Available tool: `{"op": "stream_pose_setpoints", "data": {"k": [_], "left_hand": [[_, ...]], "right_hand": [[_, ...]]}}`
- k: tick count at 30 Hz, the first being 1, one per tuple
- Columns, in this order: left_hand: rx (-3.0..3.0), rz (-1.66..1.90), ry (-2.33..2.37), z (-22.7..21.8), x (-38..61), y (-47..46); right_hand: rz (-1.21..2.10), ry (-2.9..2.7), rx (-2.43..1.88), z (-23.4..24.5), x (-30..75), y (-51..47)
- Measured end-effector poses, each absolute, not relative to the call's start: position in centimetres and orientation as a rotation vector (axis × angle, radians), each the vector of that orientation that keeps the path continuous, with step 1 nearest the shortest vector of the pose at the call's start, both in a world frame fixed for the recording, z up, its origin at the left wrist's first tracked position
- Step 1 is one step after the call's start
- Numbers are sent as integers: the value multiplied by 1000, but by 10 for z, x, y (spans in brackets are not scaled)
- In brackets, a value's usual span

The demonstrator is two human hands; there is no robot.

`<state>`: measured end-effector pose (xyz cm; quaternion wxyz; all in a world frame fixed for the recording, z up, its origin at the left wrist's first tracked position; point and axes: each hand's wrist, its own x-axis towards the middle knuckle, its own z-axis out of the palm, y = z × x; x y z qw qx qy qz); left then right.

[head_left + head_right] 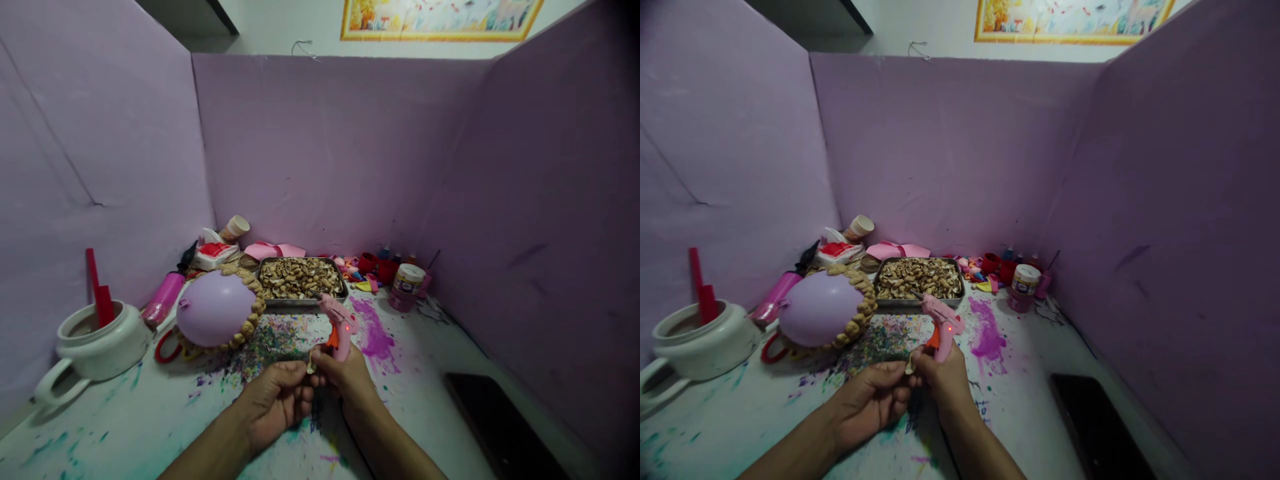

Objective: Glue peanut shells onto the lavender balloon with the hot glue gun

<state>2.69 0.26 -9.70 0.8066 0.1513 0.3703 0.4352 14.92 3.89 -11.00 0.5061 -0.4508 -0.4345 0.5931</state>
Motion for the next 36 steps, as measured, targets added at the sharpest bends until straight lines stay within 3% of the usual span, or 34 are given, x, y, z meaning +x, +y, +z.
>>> {"op": "stream_pose_setpoints", "data": {"k": [36], "left_hand": [[234,1070,862,-96,-2,17]], "right_hand": [[1461,-1173,-1039,-112,199,8]]}}
